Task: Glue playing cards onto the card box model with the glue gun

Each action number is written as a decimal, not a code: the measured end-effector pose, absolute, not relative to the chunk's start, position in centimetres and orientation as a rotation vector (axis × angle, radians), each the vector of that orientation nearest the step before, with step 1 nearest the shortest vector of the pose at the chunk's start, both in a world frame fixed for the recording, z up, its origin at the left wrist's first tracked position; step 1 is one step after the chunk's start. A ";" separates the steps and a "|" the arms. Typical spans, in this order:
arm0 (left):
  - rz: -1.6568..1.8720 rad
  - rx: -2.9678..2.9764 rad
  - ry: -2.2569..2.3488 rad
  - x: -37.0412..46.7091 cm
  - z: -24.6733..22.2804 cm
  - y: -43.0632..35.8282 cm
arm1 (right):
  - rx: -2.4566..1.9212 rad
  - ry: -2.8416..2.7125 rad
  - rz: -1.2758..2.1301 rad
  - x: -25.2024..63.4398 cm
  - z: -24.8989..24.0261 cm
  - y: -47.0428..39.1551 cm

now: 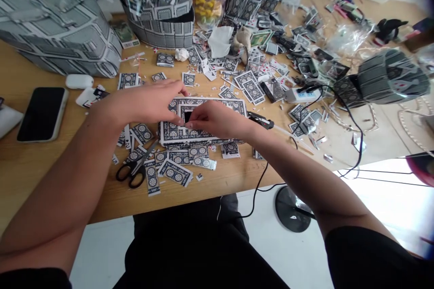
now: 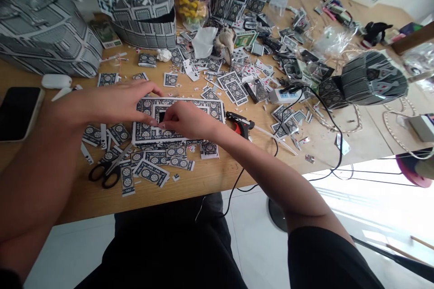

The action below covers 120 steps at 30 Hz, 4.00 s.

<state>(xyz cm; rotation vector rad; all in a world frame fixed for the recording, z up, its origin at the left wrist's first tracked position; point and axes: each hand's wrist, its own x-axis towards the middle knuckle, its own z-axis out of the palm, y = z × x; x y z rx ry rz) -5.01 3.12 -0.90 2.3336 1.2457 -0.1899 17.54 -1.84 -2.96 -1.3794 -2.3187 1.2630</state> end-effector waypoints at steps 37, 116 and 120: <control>-0.049 2.433 0.961 -1.7 -2.7 1.8 | -1.259 -2.337 1.455 22.0 -2.0 -0.7; 0.079 2.420 0.825 -0.6 -3.7 1.2 | -1.327 -2.072 1.512 22.3 -1.9 -2.4; 0.079 2.413 0.821 -0.6 -3.7 1.3 | -1.338 -2.086 1.479 22.2 -2.1 -2.4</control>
